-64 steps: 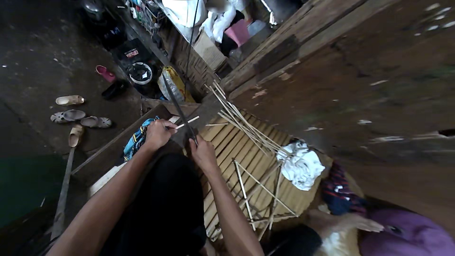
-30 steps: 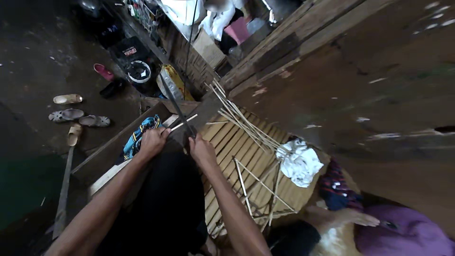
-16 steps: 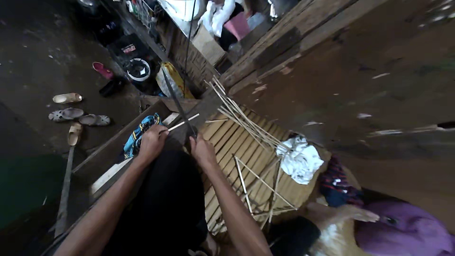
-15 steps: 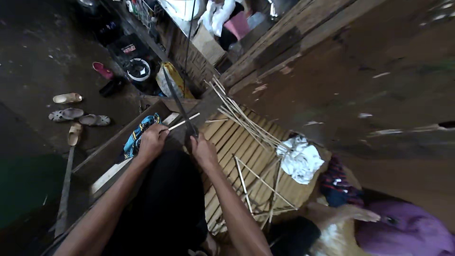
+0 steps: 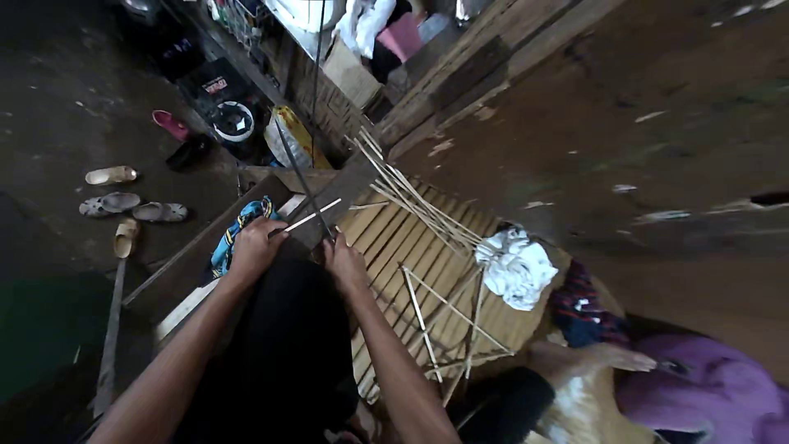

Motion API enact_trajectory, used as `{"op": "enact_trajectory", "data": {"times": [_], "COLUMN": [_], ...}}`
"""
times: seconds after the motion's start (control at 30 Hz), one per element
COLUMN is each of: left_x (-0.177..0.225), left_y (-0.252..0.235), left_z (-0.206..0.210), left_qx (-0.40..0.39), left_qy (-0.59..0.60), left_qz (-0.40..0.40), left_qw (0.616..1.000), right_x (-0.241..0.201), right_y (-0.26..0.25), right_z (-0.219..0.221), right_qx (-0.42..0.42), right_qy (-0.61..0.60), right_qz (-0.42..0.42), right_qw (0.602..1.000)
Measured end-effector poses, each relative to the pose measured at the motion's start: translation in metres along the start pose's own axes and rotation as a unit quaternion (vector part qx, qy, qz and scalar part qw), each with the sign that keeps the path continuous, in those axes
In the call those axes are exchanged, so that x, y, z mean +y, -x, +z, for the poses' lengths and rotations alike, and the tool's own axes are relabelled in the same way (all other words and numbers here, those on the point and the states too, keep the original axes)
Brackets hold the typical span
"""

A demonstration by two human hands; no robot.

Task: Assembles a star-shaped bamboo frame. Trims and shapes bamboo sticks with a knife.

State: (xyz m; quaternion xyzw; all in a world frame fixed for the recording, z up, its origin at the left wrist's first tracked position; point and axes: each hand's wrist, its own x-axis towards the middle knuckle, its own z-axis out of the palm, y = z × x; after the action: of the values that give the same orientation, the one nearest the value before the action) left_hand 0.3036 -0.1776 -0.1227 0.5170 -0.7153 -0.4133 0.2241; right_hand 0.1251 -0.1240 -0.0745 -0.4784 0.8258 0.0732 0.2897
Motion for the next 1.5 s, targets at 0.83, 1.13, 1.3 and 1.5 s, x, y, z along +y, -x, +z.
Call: {"op": "enact_trajectory", "data": {"times": [0.83, 1.13, 1.3, 1.5], "left_x": [0.003, 0.003, 0.009, -0.002], "left_y": [-0.005, -0.002, 0.009, 0.012], "left_z": [0.009, -0.004, -0.009, 0.004], "left_qx": [0.038, 0.033, 0.042, 0.024], "left_qy": [0.031, 0.052, 0.038, 0.020], "left_qz": [0.011, -0.037, -0.033, -0.036], "left_qw": [0.999, 0.997, 0.998, 0.999], "right_x": [0.000, -0.018, -0.021, -0.020], "right_y": [-0.003, 0.000, 0.006, 0.002], "right_z": [-0.007, -0.026, -0.029, -0.024], "right_qx": [-0.025, 0.018, 0.024, -0.014], "right_qy": [-0.012, 0.025, 0.049, 0.068], "right_qz": [0.001, -0.040, -0.055, -0.048], "right_qw": [1.000, 0.999, 0.997, 0.996]}}
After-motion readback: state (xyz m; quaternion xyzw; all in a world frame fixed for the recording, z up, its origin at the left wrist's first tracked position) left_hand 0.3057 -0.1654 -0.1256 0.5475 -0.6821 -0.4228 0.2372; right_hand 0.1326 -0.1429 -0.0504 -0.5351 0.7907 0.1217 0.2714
